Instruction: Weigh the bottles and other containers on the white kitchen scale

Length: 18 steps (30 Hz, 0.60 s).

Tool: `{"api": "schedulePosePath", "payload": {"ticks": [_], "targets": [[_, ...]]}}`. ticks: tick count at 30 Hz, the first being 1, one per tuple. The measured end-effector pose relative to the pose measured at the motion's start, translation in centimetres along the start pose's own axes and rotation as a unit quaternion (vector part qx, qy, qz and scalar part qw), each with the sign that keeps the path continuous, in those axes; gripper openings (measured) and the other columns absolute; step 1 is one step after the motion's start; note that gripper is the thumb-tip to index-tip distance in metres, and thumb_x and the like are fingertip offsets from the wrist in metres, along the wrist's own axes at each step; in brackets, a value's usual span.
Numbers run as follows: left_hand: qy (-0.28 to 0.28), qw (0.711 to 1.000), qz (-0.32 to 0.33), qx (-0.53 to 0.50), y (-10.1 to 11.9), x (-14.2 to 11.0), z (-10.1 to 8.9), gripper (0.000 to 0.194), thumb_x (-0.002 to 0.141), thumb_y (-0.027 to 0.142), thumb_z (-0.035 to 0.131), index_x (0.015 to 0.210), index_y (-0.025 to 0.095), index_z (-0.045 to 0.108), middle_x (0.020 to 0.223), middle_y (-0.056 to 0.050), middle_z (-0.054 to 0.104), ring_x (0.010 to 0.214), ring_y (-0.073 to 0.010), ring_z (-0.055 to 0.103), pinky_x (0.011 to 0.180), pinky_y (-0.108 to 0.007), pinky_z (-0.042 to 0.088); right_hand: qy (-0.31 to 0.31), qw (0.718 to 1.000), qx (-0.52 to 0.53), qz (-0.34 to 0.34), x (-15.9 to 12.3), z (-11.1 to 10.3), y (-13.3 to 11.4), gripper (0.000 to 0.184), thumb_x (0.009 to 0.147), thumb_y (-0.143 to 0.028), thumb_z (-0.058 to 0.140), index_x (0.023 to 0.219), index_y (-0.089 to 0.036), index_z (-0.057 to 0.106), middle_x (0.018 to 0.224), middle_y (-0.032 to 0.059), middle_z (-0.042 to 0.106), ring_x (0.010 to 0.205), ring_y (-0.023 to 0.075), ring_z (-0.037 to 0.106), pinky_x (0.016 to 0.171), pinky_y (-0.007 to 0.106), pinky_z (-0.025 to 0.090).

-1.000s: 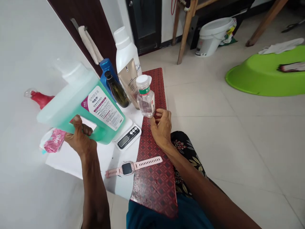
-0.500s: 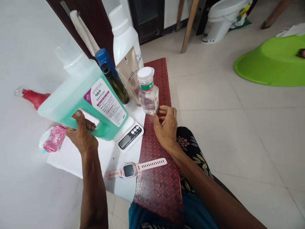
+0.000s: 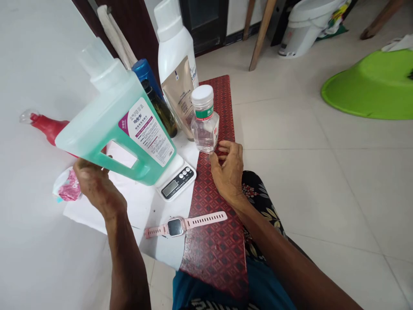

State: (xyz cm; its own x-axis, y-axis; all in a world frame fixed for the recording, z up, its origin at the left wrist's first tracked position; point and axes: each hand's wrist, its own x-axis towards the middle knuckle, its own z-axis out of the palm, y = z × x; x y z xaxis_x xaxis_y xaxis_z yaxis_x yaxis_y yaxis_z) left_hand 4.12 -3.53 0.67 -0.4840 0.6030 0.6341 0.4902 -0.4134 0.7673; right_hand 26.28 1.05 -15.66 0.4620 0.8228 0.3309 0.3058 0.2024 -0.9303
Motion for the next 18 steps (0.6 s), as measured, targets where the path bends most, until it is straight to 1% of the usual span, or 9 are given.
{"api": "schedulePosePath", "payload": {"ticks": [1,3,5,6,8,10,12,15,18], "targets": [[0.029,0.999,-0.014,-0.024,0.2,-0.1,-0.2,0.071,0.087,0.091,0.060,0.103,0.022,0.062,0.100,-0.006,0.065,0.100,-0.0239,0.066,0.088,-0.037,0.051,0.001,1.000,0.000,0.001,0.0,0.0,0.0,0.029,0.095,-0.033,0.061,0.122,-0.026,0.055,0.122,0.0109,0.065,0.109,0.0246,0.069,0.086,0.043,0.068],[0.109,0.991,-0.032,-0.067,0.1,-0.5,-0.9,0.069,0.086,0.087,0.065,0.105,0.021,0.064,0.095,-0.005,0.062,0.096,-0.0231,0.066,0.085,-0.035,0.050,0.002,1.000,0.004,0.000,-0.1,0.0,0.0,0.029,0.095,-0.034,0.061,0.122,-0.026,0.055,0.123,0.0111,0.065,0.109,0.0243,0.069,0.086,0.043,0.068],[0.181,0.980,-0.060,-0.060,-0.6,-1.2,-2.0,0.069,0.083,0.086,0.067,0.105,0.021,0.063,0.097,-0.004,0.061,0.092,-0.0212,0.065,0.084,-0.034,0.049,0.002,1.000,0.009,0.001,-0.1,-0.1,0.1,0.030,0.096,-0.035,0.061,0.123,-0.026,0.055,0.124,0.0112,0.065,0.110,0.0242,0.069,0.086,0.043,0.068],[0.204,0.974,-0.082,-0.054,-1.2,-1.7,-2.6,0.069,0.081,0.086,0.069,0.104,0.021,0.061,0.098,-0.005,0.062,0.091,-0.0210,0.065,0.085,-0.034,0.049,0.001,1.000,0.012,0.002,-0.1,-0.1,0.1,0.030,0.096,-0.035,0.061,0.123,-0.026,0.055,0.125,0.0111,0.065,0.111,0.0243,0.069,0.087,0.043,0.068],[0.230,0.963,-0.137,-0.036,-2.5,-2.7,-3.8,0.068,0.082,0.086,0.068,0.104,0.022,0.059,0.105,-0.006,0.064,0.095,-0.0216,0.066,0.086,-0.035,0.050,-0.002,1.000,0.016,0.004,-0.1,-0.2,0.1,0.031,0.095,-0.034,0.062,0.124,-0.026,0.054,0.125,0.0108,0.064,0.112,0.0244,0.069,0.089,0.043,0.068],[0.233,0.955,-0.182,-0.021,-3.5,-3.6,-4.5,0.065,0.087,0.083,0.065,0.109,0.023,0.059,0.111,-0.007,0.065,0.101,-0.0228,0.068,0.090,-0.037,0.052,-0.004,1.000,0.019,0.007,-0.1,-0.3,0.0,0.031,0.095,-0.034,0.063,0.124,-0.026,0.054,0.125,0.0105,0.064,0.111,0.0245,0.069,0.089,0.044,0.068],[0.218,0.958,-0.187,-0.010,-4.0,-4.3,-4.4,0.062,0.093,0.080,0.061,0.117,0.023,0.060,0.116,-0.008,0.066,0.104,-0.0228,0.068,0.093,-0.037,0.052,-0.006,1.000,0.024,0.008,-0.1,-0.3,0.1,0.032,0.094,-0.035,0.063,0.124,-0.026,0.054,0.125,0.0104,0.064,0.111,0.0248,0.069,0.089,0.044,0.068],[0.178,0.976,-0.126,0.003,-3.6,-4.5,-2.9,0.060,0.096,0.078,0.058,0.122,0.024,0.059,0.114,-0.007,0.066,0.102,-0.0213,0.068,0.093,-0.037,0.052,-0.007,0.999,0.031,0.008,-0.1,-0.3,0.2,0.033,0.092,-0.035,0.064,0.123,-0.026,0.054,0.126,0.0106,0.063,0.112,0.0251,0.070,0.088,0.044,0.068],[0.113,0.992,-0.046,0.014,-2.8,-3.5,-0.6,0.057,0.094,0.076,0.066,0.117,0.023,0.061,0.113,-0.006,0.067,0.104,-0.0212,0.067,0.092,-0.036,0.052,-0.003,0.999,0.035,0.012,-0.1,-0.3,0.3,0.035,0.091,-0.035,0.064,0.123,-0.025,0.055,0.125,0.0104,0.063,0.110,0.0246,0.070,0.087,0.043,0.068]]}}
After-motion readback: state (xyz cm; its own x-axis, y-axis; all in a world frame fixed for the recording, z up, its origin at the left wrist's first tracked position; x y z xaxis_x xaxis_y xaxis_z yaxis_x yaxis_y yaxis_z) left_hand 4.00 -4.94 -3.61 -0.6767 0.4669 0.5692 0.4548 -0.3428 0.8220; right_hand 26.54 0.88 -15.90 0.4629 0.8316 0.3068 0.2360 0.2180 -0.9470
